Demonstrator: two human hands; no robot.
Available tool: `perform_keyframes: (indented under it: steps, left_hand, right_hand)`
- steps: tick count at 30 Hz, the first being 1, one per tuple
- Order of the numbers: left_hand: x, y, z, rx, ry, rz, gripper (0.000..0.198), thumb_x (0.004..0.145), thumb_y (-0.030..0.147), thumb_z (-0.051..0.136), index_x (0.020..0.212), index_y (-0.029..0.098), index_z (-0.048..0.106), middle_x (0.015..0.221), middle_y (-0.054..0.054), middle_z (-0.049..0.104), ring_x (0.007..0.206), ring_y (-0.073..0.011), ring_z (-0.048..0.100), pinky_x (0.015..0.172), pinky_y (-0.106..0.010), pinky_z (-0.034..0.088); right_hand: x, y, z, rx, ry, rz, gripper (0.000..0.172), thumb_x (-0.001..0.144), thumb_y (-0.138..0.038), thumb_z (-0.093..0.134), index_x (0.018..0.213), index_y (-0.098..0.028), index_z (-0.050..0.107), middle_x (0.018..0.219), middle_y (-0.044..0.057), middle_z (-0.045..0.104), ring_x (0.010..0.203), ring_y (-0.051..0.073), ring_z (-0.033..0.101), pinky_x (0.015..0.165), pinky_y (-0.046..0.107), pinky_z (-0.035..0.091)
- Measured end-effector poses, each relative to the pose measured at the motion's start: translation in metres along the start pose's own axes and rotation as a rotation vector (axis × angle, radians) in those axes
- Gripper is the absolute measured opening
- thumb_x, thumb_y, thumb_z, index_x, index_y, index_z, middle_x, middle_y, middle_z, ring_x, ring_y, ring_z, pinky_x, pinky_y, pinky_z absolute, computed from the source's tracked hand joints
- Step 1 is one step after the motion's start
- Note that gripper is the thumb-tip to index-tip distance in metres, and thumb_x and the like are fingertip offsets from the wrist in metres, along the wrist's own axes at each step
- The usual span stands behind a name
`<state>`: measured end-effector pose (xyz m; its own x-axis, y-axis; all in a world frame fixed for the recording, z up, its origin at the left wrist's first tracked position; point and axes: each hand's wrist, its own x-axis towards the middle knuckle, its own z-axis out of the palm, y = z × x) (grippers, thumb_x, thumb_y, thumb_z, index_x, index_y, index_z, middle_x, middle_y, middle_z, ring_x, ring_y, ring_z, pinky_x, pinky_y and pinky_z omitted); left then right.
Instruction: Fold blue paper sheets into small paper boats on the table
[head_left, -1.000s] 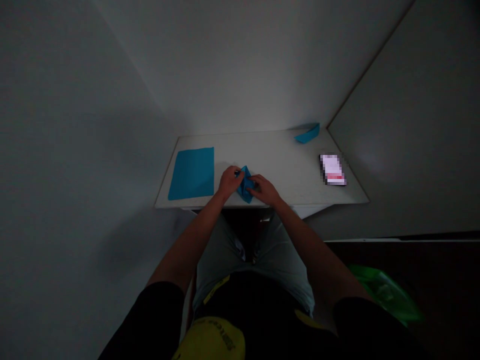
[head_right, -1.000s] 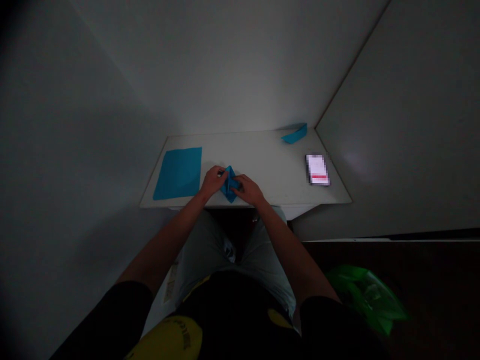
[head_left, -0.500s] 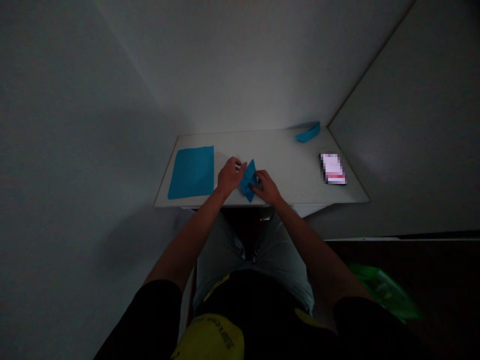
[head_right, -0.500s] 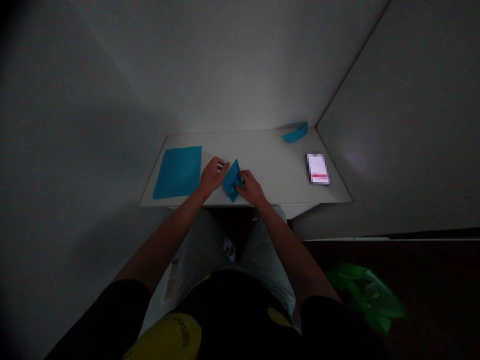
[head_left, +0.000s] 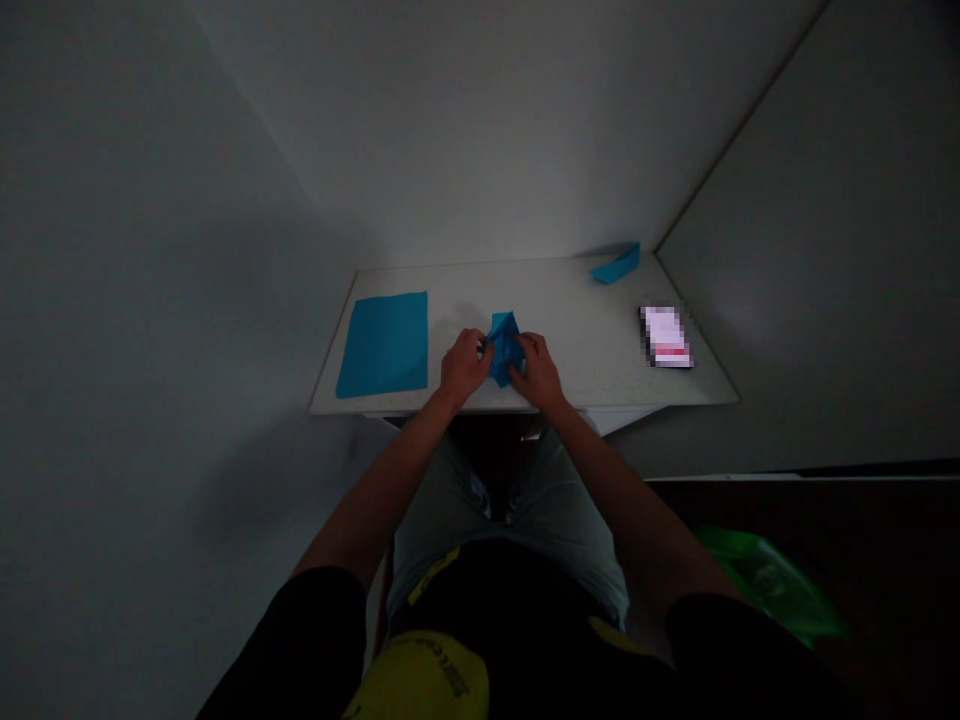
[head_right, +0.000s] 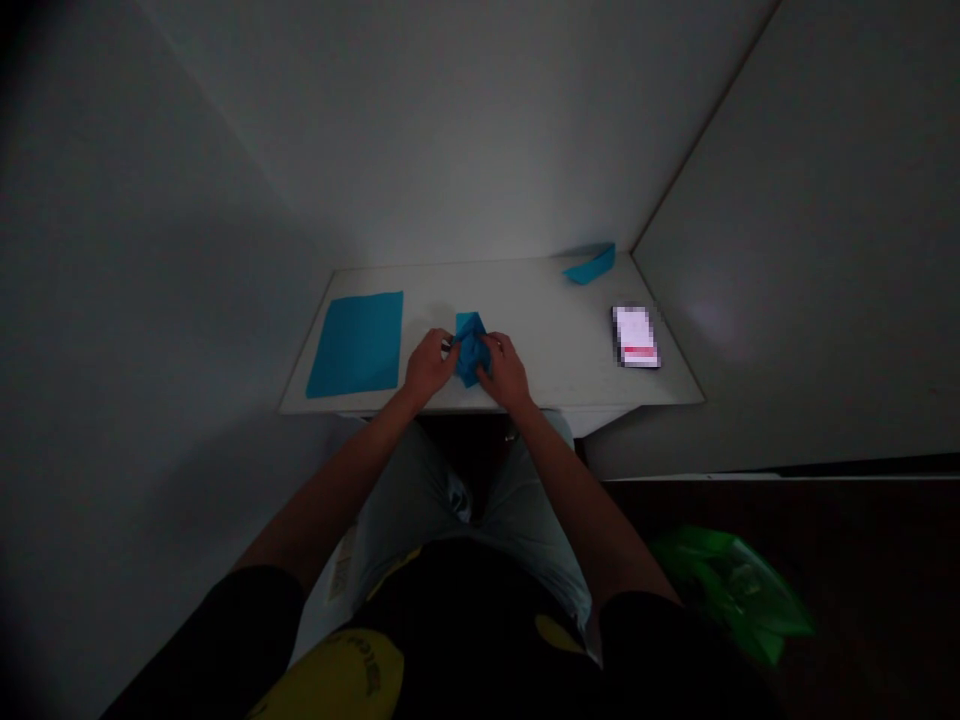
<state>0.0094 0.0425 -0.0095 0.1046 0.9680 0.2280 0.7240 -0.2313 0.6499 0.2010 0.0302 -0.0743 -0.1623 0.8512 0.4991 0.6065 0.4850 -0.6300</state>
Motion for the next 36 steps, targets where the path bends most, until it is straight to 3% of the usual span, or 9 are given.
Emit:
perform_keyframes:
  steps: [4,8,13,18,22,25,28,31,36]
  left_hand:
    - [0.003,0.0,-0.006,-0.079,-0.011,-0.017,0.012,0.107,0.028,0.059,0.096,0.024,0.061,0.109,-0.007,0.076,0.104,-0.022,0.074,0.095,-0.035,0.054]
    - [0.008,0.003,-0.014,-0.075,-0.037,-0.062,0.014,0.104,0.029,0.062,0.092,0.024,0.062,0.1,-0.005,0.078,0.097,-0.0229,0.075,0.089,-0.035,0.053]
    - [0.02,0.005,-0.024,-0.041,-0.002,-0.117,0.015,0.102,0.029,0.06,0.088,0.024,0.059,0.087,-0.003,0.074,0.088,-0.0224,0.071,0.083,-0.034,0.049]
    - [0.017,0.005,-0.023,-0.217,0.006,-0.112,0.016,0.104,0.027,0.055,0.089,0.024,0.053,0.092,-0.003,0.075,0.092,-0.0194,0.071,0.086,-0.032,0.052]
    - [0.002,0.008,-0.019,-0.326,-0.072,0.021,0.013,0.104,0.024,0.055,0.091,0.024,0.052,0.117,-0.007,0.079,0.11,-0.02,0.073,0.092,-0.033,0.056]
    - [-0.008,0.013,-0.017,-0.253,-0.145,0.111,0.009,0.1,0.023,0.061,0.092,0.025,0.057,0.128,-0.006,0.079,0.114,-0.0222,0.074,0.098,-0.037,0.057]
    - [-0.012,0.018,-0.017,-0.104,-0.175,0.116,0.006,0.098,0.025,0.064,0.093,0.025,0.062,0.122,-0.006,0.081,0.11,-0.0243,0.075,0.098,-0.039,0.057]
    - [-0.014,0.021,-0.017,0.007,-0.192,0.124,0.006,0.099,0.029,0.064,0.095,0.025,0.065,0.108,-0.006,0.081,0.1,-0.0245,0.075,0.092,-0.038,0.056]
    - [-0.016,0.018,-0.019,0.035,-0.198,0.137,0.006,0.101,0.03,0.064,0.097,0.025,0.065,0.104,-0.005,0.08,0.099,-0.0236,0.075,0.089,-0.035,0.055]
  right_hand:
    - [0.0,0.011,0.005,0.021,-0.011,0.022,0.05,0.097,-0.02,0.06,0.147,-0.025,0.061,0.152,0.016,0.049,0.124,0.031,0.063,0.115,0.053,0.054]
    - [0.001,0.021,0.008,0.006,-0.027,0.015,0.048,0.094,-0.014,0.056,0.139,-0.024,0.069,0.138,0.015,0.061,0.129,0.032,0.059,0.118,0.054,0.049]
    - [0.002,0.022,0.005,-0.002,-0.03,0.006,0.043,0.095,-0.015,0.054,0.133,-0.022,0.072,0.135,0.016,0.066,0.128,0.033,0.059,0.116,0.053,0.048]
    - [0.003,0.018,0.004,0.093,-0.091,0.025,0.032,0.101,-0.029,0.056,0.127,-0.023,0.071,0.119,0.013,0.069,0.11,0.029,0.064,0.104,0.047,0.055]
    - [0.004,0.014,0.004,0.091,0.025,0.066,0.034,0.101,-0.05,0.064,0.121,-0.024,0.073,0.125,0.014,0.062,0.121,0.031,0.06,0.11,0.051,0.051]
    - [0.005,0.014,0.003,0.141,0.065,0.123,0.04,0.1,-0.06,0.063,0.113,-0.023,0.074,0.116,0.013,0.061,0.115,0.031,0.06,0.107,0.052,0.052]
    - [0.007,0.013,0.002,0.231,0.036,0.191,0.042,0.098,-0.065,0.063,0.104,-0.024,0.071,0.101,0.008,0.063,0.099,0.027,0.062,0.097,0.047,0.055]
    - [0.01,0.011,0.002,0.302,0.099,0.274,0.043,0.096,-0.066,0.065,0.103,-0.024,0.069,0.098,0.006,0.066,0.088,0.024,0.061,0.088,0.044,0.055]
    - [0.017,0.004,0.005,0.353,0.192,0.353,0.041,0.094,-0.067,0.064,0.093,-0.026,0.066,0.095,0.004,0.066,0.085,0.022,0.06,0.087,0.041,0.054]
